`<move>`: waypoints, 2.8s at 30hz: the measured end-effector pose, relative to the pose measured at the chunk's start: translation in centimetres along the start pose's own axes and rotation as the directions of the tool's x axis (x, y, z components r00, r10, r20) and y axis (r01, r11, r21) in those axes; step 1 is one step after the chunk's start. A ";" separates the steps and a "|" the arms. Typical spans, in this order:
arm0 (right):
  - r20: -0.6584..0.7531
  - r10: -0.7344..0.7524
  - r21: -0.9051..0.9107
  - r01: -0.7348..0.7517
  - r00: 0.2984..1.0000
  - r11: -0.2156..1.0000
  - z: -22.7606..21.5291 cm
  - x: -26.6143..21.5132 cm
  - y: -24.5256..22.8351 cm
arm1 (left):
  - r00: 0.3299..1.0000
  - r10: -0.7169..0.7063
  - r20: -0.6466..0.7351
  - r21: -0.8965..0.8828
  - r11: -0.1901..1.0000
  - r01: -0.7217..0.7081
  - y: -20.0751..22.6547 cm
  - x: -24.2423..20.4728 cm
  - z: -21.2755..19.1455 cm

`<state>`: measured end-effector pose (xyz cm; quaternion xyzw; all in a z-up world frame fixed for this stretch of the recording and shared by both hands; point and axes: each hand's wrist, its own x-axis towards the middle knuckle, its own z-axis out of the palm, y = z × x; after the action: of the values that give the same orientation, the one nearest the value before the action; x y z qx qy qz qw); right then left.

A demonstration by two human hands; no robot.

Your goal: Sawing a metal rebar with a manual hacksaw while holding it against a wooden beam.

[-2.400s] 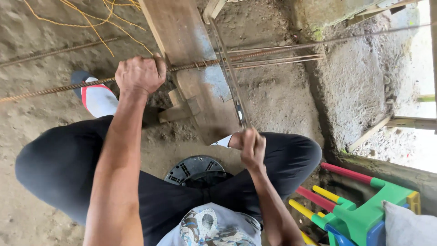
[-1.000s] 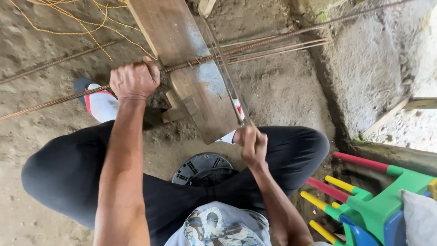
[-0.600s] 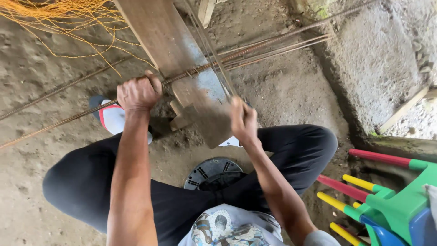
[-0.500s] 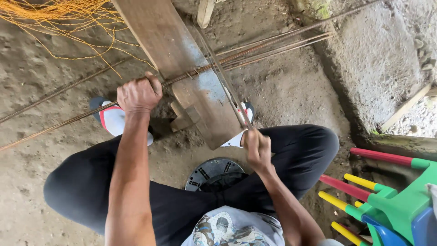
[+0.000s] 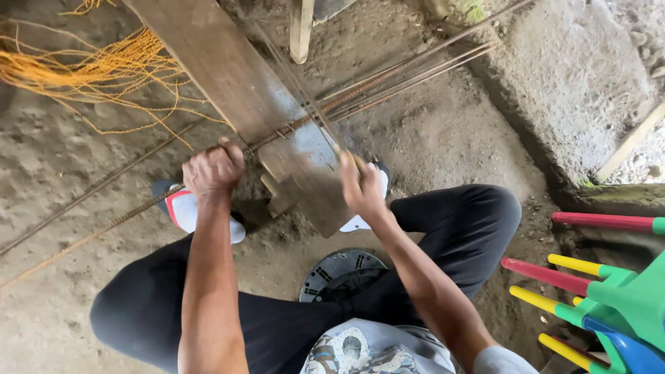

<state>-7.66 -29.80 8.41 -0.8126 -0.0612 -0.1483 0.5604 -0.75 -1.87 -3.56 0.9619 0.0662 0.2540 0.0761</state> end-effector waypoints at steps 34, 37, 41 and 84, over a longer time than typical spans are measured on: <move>-0.024 0.034 -0.022 -0.034 0.999 0.999 4.2 3.2 3.1 | 1.000 0.003 -0.019 -0.022 1.000 -0.004 -0.3 -0.6 0.1; -0.010 0.050 -0.041 -0.051 0.999 0.998 0.7 1.2 -1.8 | 0.996 0.021 -0.090 0.029 0.999 -0.019 0.1 -0.6 0.1; 0.077 0.132 -0.132 -0.121 0.988 0.984 -5.2 -7.3 1.9 | 0.989 0.078 -0.124 0.058 0.996 -0.071 -0.2 -0.5 -0.1; 0.140 0.173 -0.246 -0.135 0.975 0.960 -1.4 -3.6 -0.1 | 0.996 0.029 -0.088 0.031 0.999 -0.026 -0.1 -0.1 0.0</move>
<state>-11.31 -30.80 7.87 -0.8848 -0.0243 -0.0447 0.4633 -0.85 -1.78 -3.66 0.9516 0.0601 0.2963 0.0553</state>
